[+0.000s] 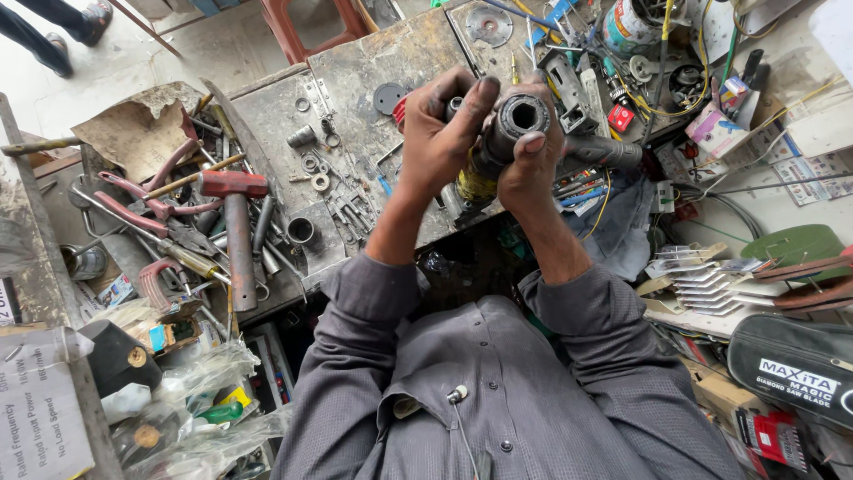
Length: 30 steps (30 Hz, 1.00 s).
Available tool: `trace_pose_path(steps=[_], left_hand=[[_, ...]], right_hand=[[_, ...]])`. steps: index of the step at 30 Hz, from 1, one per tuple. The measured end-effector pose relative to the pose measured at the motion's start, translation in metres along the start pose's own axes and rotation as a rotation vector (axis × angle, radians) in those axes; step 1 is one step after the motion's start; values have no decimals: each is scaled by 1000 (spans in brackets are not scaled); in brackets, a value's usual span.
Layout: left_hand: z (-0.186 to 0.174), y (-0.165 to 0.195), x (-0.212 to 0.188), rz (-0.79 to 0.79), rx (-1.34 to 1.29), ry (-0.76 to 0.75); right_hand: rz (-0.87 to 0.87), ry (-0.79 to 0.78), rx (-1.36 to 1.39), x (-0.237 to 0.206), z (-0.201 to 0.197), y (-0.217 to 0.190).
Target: The person holds a cylindrical metal component, likely a drill chuck or coupling, at a cluttered workbench and works on it by hand. They rotate and reposition the part, fit small pieces into its opening, press components together, and repeatedly turn the assembly while checking the fit.
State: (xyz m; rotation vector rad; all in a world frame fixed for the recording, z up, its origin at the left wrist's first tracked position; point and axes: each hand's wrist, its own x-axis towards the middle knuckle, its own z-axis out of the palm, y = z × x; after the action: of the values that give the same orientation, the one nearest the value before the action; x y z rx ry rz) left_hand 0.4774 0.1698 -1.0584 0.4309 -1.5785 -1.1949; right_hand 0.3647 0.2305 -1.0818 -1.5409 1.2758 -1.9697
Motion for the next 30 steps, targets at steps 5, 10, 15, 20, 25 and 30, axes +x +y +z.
trace_pose_path(steps=[5,10,15,20,25,30], left_hand=[[-38,-2,36,-178,-520,-586],[-27,-11,35,-281,-488,-384],[9,-15,23,-73,4,242],[37,-7,7,-120,21,480],[26,-6,1,-77,-148,156],[20,4,6,-210,-258,15]], right_hand=[[-14,-6,-10,-3,-2,15],[-33,-23,-30,-1,-3,27],[26,-21,75,-1,-4,40],[-11,9,-45,-3,-7,39],[-41,-7,-57,-2,-10,24],[-40,-7,-45,-1,-11,23]])
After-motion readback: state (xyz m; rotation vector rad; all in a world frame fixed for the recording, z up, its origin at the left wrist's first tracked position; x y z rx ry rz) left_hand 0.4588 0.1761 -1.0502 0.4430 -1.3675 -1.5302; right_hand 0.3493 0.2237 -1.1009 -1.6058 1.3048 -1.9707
